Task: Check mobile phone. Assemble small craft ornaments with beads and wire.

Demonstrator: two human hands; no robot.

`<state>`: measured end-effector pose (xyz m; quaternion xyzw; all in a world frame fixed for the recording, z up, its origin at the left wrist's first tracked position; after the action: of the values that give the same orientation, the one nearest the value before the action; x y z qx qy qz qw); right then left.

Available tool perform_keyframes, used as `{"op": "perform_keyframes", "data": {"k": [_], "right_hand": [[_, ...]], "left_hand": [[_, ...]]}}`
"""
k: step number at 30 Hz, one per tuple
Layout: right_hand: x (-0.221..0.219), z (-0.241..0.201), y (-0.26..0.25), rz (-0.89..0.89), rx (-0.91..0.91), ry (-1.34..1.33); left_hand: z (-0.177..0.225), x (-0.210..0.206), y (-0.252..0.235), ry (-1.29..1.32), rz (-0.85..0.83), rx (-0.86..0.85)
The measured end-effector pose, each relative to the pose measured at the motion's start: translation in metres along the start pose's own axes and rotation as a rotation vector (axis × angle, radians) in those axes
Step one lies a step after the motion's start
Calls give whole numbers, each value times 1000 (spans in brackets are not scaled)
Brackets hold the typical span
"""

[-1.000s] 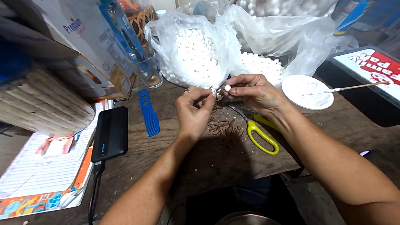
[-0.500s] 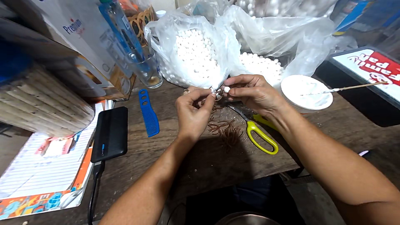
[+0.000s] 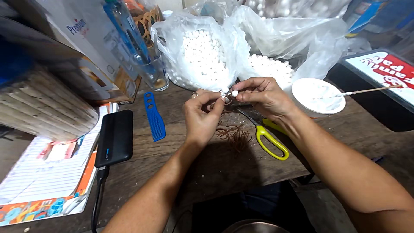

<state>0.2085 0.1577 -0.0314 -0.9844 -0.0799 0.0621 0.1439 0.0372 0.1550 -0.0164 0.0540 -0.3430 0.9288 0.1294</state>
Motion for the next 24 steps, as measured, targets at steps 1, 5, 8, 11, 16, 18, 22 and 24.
{"op": "perform_keyframes", "data": {"k": [1, 5, 8, 11, 16, 18, 22, 24], "right_hand": [[-1, -1, 0, 0, 4, 9], [-3, -4, 1, -4, 20, 44], [-4, -4, 1, -9, 29, 48], [-4, -4, 1, -11, 40, 52], [-4, -5, 1, -16, 49, 65], [-5, -5, 1, -26, 58, 76], [-6, -8, 1, -35, 87, 129], [-7, -10, 2, -42, 113, 177]], "left_hand": [[0, 0, 0, 0, -2, -2], [0, -1, 0, -3, -4, -19], [0, -2, 0, -20, -3, -29], [0, -2, 1, -25, -6, -31], [0, -3, 1, -33, -5, -37], [1, -3, 1, -53, -15, -33], [4, -3, 2, -102, -34, -37], [7, -3, 2, -152, -27, -67]]}}
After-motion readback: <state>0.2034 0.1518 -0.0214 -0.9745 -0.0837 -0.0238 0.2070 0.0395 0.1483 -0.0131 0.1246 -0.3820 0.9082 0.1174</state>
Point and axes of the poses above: each hand's wrist, its own y-axis away from the middle knuckle, its own x-axis out of the back of the hand, z = x × y, the point moved 9 cm from there along -y, towards the middle knuckle, and after that the axes turned 7 degrees about -z, right-handed, at the moved point
